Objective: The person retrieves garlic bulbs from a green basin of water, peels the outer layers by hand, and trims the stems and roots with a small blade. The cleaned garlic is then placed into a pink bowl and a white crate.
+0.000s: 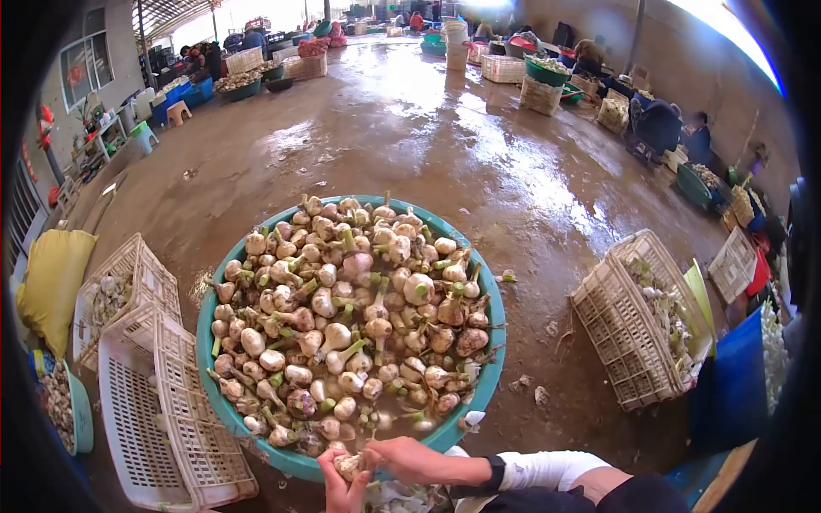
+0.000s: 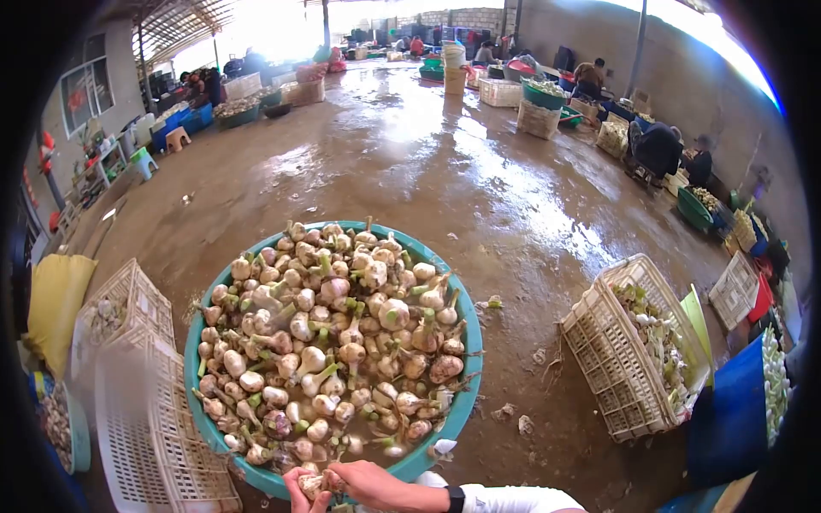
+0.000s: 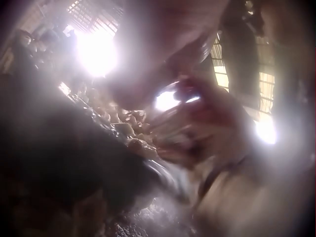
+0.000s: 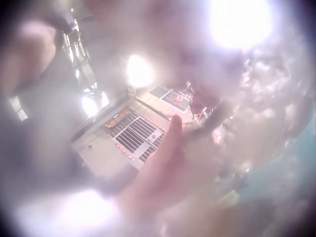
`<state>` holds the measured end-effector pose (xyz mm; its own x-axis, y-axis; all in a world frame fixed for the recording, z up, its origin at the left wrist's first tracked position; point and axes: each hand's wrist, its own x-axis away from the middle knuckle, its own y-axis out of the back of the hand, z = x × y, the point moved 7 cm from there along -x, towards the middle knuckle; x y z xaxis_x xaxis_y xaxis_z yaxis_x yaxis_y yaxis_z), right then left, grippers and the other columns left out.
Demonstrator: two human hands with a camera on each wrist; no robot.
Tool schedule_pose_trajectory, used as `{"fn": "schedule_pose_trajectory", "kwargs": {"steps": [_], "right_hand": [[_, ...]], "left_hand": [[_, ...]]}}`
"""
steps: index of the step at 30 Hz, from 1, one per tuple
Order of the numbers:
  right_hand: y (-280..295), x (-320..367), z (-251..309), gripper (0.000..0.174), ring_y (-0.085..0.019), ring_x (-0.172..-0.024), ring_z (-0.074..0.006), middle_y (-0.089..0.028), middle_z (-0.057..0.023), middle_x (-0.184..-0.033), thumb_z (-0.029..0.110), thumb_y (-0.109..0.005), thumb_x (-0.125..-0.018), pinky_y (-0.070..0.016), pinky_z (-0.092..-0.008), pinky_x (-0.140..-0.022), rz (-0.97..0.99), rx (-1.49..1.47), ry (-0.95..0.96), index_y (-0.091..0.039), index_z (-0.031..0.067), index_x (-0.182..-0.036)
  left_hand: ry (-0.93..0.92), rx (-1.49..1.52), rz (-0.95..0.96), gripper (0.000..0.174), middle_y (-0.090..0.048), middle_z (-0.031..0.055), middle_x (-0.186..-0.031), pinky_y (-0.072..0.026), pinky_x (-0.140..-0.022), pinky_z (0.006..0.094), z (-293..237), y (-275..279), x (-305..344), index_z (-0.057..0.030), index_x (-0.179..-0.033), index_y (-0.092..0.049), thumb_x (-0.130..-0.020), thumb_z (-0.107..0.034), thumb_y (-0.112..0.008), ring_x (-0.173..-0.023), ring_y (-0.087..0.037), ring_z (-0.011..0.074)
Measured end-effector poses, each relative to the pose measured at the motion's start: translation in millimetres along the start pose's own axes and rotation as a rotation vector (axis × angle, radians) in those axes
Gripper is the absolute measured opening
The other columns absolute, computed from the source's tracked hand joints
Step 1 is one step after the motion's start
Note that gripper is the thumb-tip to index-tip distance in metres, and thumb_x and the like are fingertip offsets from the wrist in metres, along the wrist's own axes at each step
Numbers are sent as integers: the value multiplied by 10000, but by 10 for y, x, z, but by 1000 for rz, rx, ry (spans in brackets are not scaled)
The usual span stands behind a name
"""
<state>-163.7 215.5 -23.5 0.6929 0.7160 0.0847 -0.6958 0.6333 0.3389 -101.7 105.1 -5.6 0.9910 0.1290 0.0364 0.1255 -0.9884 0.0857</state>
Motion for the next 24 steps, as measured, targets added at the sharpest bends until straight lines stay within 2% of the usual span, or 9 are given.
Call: {"fn": "schedule_pose_trajectory", "kwargs": {"steps": [4,8,9,10,17,19,20,22,24], "right_hand": [[-279,7,-151,333,-608,-777,-396,-635,-219,-854,309,-415,-988,-472,-437,-692,178,-57,-196,-555,10,-941],[-191,61,-178,376,-608,-704,-165,-662,-76,-858,348,-385,-1012,-473,-329,-618,143,-398,-99,-593,40,-956],[-167,71,-225,338,-539,-763,-68,-623,-6,-933,364,-430,-1002,-440,-238,-601,205,-529,-444,-580,64,-1040],[-199,51,-258,328,-431,-594,-37,-503,34,-691,414,-545,-948,-358,-201,-519,46,-839,-363,-537,87,-972],[-377,-94,-316,227,-434,-596,-29,-506,59,-741,170,-635,-859,-334,-192,-502,-56,-1050,-390,-518,91,-1036],[-400,-83,-339,266,-445,-609,-29,-523,59,-757,145,-646,-829,-337,-188,-511,-36,-1052,-379,-528,89,-1060],[-303,-88,-246,307,-500,-659,-78,-562,-2,-806,155,-665,-821,-387,-232,-568,-60,-725,-208,-530,51,-1076],[-189,-49,73,400,-610,-759,-174,-641,-125,-902,176,-705,-807,-487,-320,-684,-101,-63,129,-536,-26,-1108],[-162,-67,72,396,-622,-755,-228,-628,-198,-867,177,-719,-806,-489,-350,-716,16,-58,-23,-552,-43,-1090]], "left_hand": [[-63,-134,-126,447,-461,41,-973,-389,-845,322,53,107,20,-40,-1292,-315,-981,-291,-515,-833,-454,159],[108,67,-227,458,-440,108,-1140,-395,-835,304,446,368,61,-43,-1293,-303,-981,-306,-511,-934,-459,150],[87,105,-230,477,-424,123,-1214,-387,-880,322,243,312,36,-40,-1306,-298,-964,-257,-549,-1006,-460,180],[93,104,-231,477,-424,123,-1214,-387,-880,322,222,271,40,-40,-1306,-298,-964,-257,-549,-1006,-460,180],[-261,-406,-77,549,-382,133,-1277,-378,-946,367,-6,147,13,-45,-1342,-301,-925,-222,-612,-1121,-425,258],[198,815,30,518,-412,114,-1266,-441,-869,356,401,65,18,-67,-1357,-304,-961,-288,-557,-1101,-468,228],[202,818,28,518,-412,114,-1266,-441,-869,356,449,93,16,-67,-1357,-304,-961,-288,-557,-1101,-468,228],[630,1163,46,363,-611,83,-981,-482,-591,291,663,-6,83,-86,-1062,-590,-946,-400,-450,-741,-592,160],[714,973,-139,297,-607,51,-975,-468,-547,275,748,41,114,-122,-1120,-519,-937,-355,-503,-733,-589,141]]}}
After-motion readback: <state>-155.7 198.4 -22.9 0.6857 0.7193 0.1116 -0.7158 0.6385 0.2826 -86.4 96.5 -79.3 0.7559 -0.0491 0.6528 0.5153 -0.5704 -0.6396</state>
